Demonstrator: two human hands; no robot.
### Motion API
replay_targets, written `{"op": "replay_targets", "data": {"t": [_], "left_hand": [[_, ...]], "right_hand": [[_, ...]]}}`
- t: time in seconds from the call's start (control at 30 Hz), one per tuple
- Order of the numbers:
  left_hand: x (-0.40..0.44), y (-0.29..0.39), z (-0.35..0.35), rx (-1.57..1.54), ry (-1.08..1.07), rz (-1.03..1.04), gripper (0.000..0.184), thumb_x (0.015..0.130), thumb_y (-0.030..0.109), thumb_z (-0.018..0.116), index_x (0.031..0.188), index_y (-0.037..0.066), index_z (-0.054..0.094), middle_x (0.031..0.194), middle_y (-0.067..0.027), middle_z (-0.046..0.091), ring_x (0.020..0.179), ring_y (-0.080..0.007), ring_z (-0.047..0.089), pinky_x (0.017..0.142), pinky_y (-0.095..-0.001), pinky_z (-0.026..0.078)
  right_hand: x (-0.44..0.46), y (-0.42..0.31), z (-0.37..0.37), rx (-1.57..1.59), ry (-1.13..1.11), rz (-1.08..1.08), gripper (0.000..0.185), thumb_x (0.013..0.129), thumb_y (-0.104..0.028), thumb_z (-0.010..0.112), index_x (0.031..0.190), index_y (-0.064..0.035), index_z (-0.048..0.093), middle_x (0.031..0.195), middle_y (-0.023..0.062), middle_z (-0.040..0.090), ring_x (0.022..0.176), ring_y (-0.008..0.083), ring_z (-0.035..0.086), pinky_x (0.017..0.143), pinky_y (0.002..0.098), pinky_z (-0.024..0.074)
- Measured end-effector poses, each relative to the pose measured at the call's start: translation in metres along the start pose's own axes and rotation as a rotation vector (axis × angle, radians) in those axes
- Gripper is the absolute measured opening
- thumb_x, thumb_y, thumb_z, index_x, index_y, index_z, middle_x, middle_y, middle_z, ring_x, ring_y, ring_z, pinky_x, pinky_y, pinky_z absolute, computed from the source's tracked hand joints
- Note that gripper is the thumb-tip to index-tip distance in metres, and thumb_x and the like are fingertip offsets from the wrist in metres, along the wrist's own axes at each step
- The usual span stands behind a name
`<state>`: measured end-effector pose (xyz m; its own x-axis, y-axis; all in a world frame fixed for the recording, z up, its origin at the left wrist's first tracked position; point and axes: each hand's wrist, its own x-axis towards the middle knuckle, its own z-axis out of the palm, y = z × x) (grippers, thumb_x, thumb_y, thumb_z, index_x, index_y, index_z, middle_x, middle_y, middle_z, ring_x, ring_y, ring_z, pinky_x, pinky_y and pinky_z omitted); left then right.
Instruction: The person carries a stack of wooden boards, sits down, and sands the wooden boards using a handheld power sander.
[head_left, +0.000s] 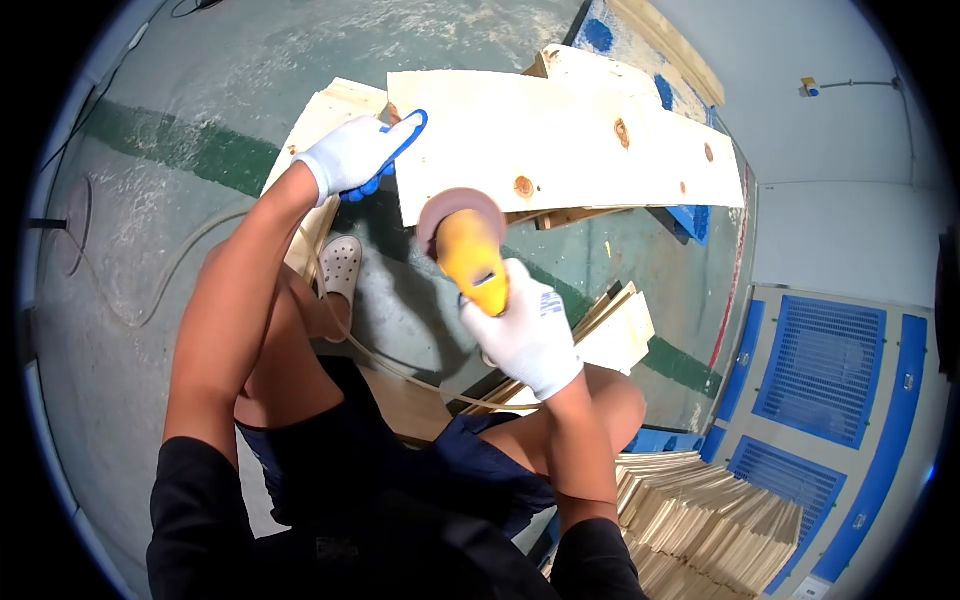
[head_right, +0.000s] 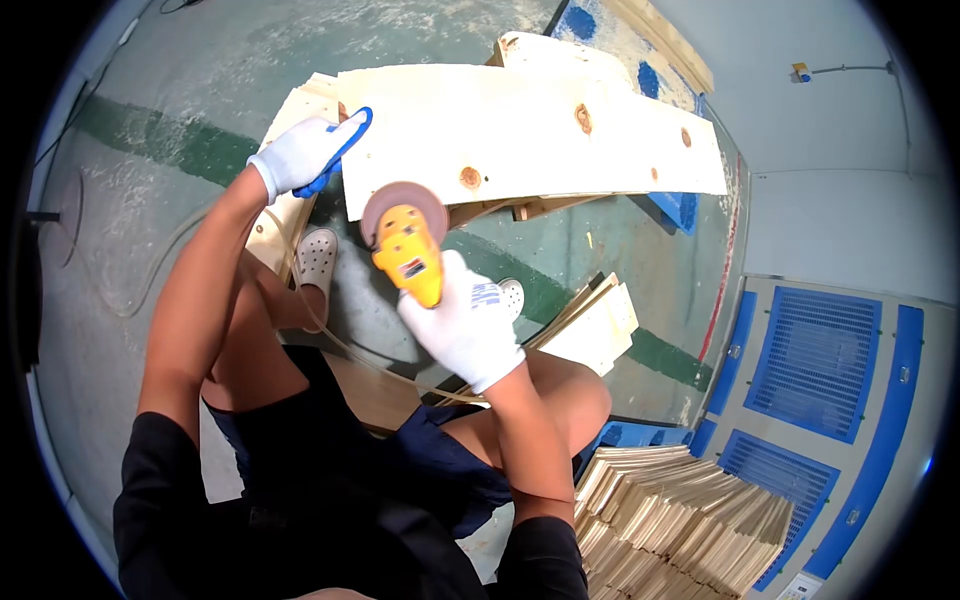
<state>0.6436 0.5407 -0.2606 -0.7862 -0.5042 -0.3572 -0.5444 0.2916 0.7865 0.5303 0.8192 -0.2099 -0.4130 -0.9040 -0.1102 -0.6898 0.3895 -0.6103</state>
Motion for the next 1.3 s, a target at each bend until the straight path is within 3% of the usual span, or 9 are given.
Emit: {"op": "replay_targets", "data": {"t": [0.3, 0.5, 0.63, 0.7, 0.8, 0.93, 1.13, 1.23, 1.3], "left_hand": [[0.001, 0.003, 0.002, -0.127, 0.013, -0.146, 0.080, 0.099, 0.073, 0.042, 0.066, 0.003, 0.058, 0.053, -0.0115, 0.051, 0.043, -0.0213, 0.049, 0.050, -0.0363, 0.045], [0.007, -0.009, 0.000, -0.022, 0.012, 0.054, 0.081, 0.105, 0.066, 0.036, 0.064, 0.001, 0.060, 0.052, -0.0126, 0.054, 0.044, -0.0235, 0.055, 0.054, -0.0377, 0.048], [0.020, -0.022, 0.009, -0.051, 0.135, 0.076, 0.077, 0.107, 0.063, 0.035, 0.072, 0.001, 0.064, 0.054, -0.0124, 0.058, 0.048, -0.0225, 0.060, 0.056, -0.0358, 0.051], [0.014, -0.009, 0.010, -0.207, 0.104, -0.054, 0.074, 0.106, 0.062, 0.039, 0.077, 0.001, 0.066, 0.056, -0.0115, 0.058, 0.050, -0.0204, 0.061, 0.058, -0.0345, 0.051], [0.020, -0.018, 0.018, -0.243, 0.210, 0.001, 0.071, 0.107, 0.060, 0.042, 0.080, 0.000, 0.068, 0.058, -0.0096, 0.058, 0.052, -0.0187, 0.061, 0.059, -0.0342, 0.052], [0.006, -0.004, 0.025, -0.533, 0.187, 0.048, 0.057, 0.108, 0.050, 0.047, 0.099, -0.002, 0.068, 0.085, -0.0041, 0.065, 0.077, -0.0100, 0.057, 0.073, -0.0287, 0.049], [-0.020, 0.020, 0.041, -0.725, 0.157, -0.082, 0.053, 0.105, 0.050, 0.055, 0.128, 0.002, 0.061, 0.095, -0.0004, 0.063, 0.074, -0.0068, 0.060, 0.061, -0.0227, 0.051], [-0.011, -0.002, 0.034, -0.603, 0.264, -0.126, 0.059, 0.104, 0.045, 0.060, 0.143, 0.002, 0.051, 0.123, -0.0084, 0.063, 0.107, -0.0156, 0.064, 0.093, -0.0302, 0.052], [0.002, -0.017, 0.040, -0.282, 0.675, 0.161, 0.051, 0.105, 0.033, 0.060, 0.143, 0.001, 0.051, 0.130, -0.0136, 0.063, 0.121, -0.0218, 0.060, 0.105, -0.0340, 0.046]], "right_hand": [[0.009, -0.003, -0.005, 0.017, 0.118, 0.073, 0.030, 0.086, -0.023, 0.073, 0.100, -0.0009, 0.059, 0.077, 0.0237, 0.069, 0.070, 0.0432, 0.069, 0.064, 0.0484, 0.0555], [0.002, -0.009, 0.017, 0.057, 0.014, -0.036, 0.033, 0.087, -0.025, 0.073, 0.105, -0.0012, 0.060, 0.079, 0.0228, 0.070, 0.074, 0.0431, 0.069, 0.068, 0.0484, 0.0558], [0.005, 0.009, -0.015, 0.019, 0.164, 0.180, 0.034, 0.087, -0.028, 0.072, 0.103, 0.0005, 0.063, 0.086, 0.0251, 0.071, 0.083, 0.0428, 0.071, 0.074, 0.0463, 0.0569], [0.007, 0.042, -0.031, -0.001, 0.252, 0.289, 0.034, 0.088, -0.023, 0.073, 0.108, 0.0018, 0.063, 0.080, 0.0145, 0.071, 0.070, 0.0232, 0.071, 0.066, 0.0383, 0.0554], [0.001, 0.101, -0.051, 0.127, 0.406, 0.458, 0.030, 0.091, -0.023, 0.074, 0.105, 0.0013, 0.065, 0.079, 0.0038, 0.066, 0.064, 0.0124, 0.064, 0.060, 0.0300, 0.0517], [-0.021, 0.116, -0.081, 0.341, 0.461, 0.574, 0.027, 0.094, -0.019, 0.072, 0.108, 0.0014, 0.062, 0.082, 0.0055, 0.067, 0.066, 0.0143, 0.065, 0.061, 0.0305, 0.0534], [-0.036, 0.118, -0.107, 1.197, 0.591, 0.372, 0.027, 0.097, -0.016, 0.069, 0.114, 0.0008, 0.058, 0.099, 0.0147, 0.068, 0.085, 0.0243, 0.071, 0.079, 0.0401, 0.0630], [-0.039, 0.142, -0.115, 1.616, 0.596, 0.290, 0.027, 0.096, -0.022, 0.067, 0.114, -0.0027, 0.059, 0.104, 0.0145, 0.067, 0.089, 0.0293, 0.070, 0.085, 0.0461, 0.0619], [-0.036, 0.144, -0.117, 1.723, 0.602, 0.199, 0.021, 0.093, -0.024, 0.070, 0.101, -0.0051, 0.064, 0.103, 0.0135, 0.067, 0.090, 0.0286, 0.068, 0.087, 0.0462, 0.0613]]}}
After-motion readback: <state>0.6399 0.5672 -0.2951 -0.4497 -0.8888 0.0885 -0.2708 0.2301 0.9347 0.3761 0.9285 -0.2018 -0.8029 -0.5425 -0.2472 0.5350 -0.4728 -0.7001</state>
